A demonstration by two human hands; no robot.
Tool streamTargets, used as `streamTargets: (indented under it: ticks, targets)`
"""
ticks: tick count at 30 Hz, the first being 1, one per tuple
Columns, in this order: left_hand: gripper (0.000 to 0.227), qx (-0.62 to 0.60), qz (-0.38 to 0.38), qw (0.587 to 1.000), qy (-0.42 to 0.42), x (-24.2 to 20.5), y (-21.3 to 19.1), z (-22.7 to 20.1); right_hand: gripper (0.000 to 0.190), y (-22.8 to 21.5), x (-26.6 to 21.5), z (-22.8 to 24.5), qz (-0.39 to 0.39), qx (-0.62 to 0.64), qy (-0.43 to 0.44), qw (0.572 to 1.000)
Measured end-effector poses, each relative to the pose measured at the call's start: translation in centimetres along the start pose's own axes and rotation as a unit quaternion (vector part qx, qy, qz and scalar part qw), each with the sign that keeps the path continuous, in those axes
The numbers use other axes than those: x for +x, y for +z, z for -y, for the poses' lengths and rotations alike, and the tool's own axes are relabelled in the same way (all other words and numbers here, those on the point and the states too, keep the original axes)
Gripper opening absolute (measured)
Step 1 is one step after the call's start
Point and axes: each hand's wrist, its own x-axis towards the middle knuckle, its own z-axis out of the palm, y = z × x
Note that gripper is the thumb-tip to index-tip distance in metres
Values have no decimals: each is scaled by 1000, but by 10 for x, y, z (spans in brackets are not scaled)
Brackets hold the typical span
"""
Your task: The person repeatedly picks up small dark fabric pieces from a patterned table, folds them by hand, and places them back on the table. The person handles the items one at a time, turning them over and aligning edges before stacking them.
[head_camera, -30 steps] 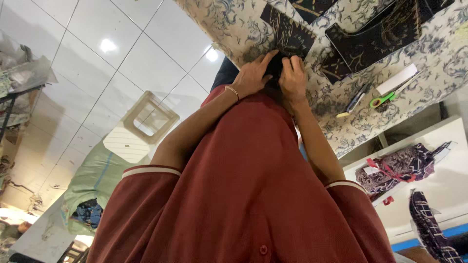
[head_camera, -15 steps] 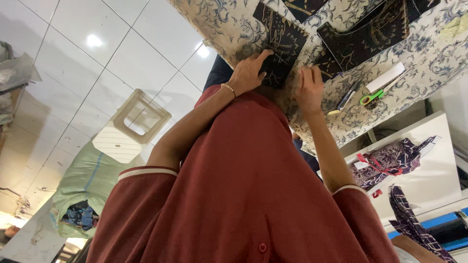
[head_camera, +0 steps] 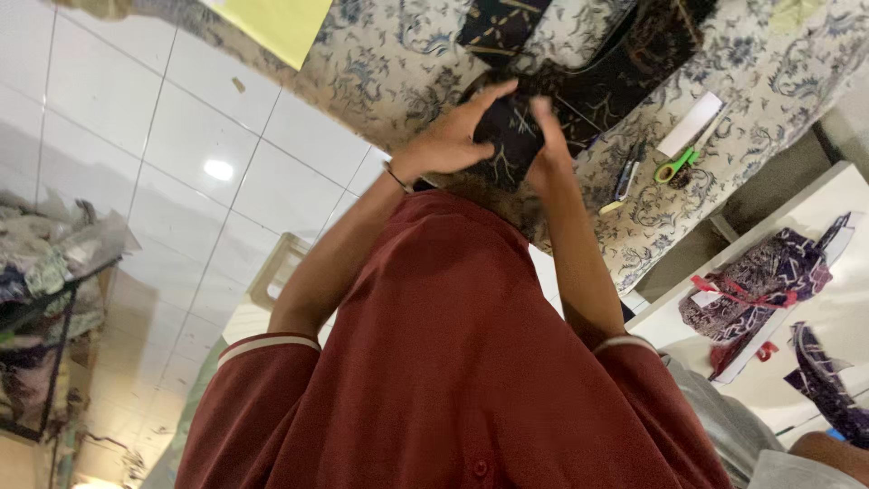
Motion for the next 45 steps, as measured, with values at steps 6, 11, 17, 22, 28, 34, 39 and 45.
streamTargets:
  ticks: [6, 11, 17, 22, 28, 34, 39, 45]
  targets:
    - [87, 106, -157, 954, 235, 59, -87, -16, 70, 29, 74, 117, 221, 18, -310, 925]
    - [63, 85, -281, 956, -12, 122, -104, 51, 70, 43, 161, 182, 164, -73, -346, 921]
    - [58, 102, -498, 861, -26, 106, -43, 125, 58, 51, 149, 143, -103, -187, -354, 911]
    - [39, -73, -457, 880, -103, 57, -18, 119, 33, 29, 58, 90, -86, -411, -511, 750]
    - [37, 39, -447, 892, -47, 8, 6, 118, 50, 17, -21, 24, -133, -692, -525, 478]
    - [51, 51, -442, 894, -55, -24, -18, 124, 48, 46, -7, 31, -135, -578, -472, 652]
    - [57, -23, -431, 897, -96, -52, -56, 117, 42, 133, 27, 55, -67, -551, -493, 670]
    - [53, -35, -446, 894, -41, -80, -108, 119, 38, 286, 87, 121, 20, -503, -570, 650]
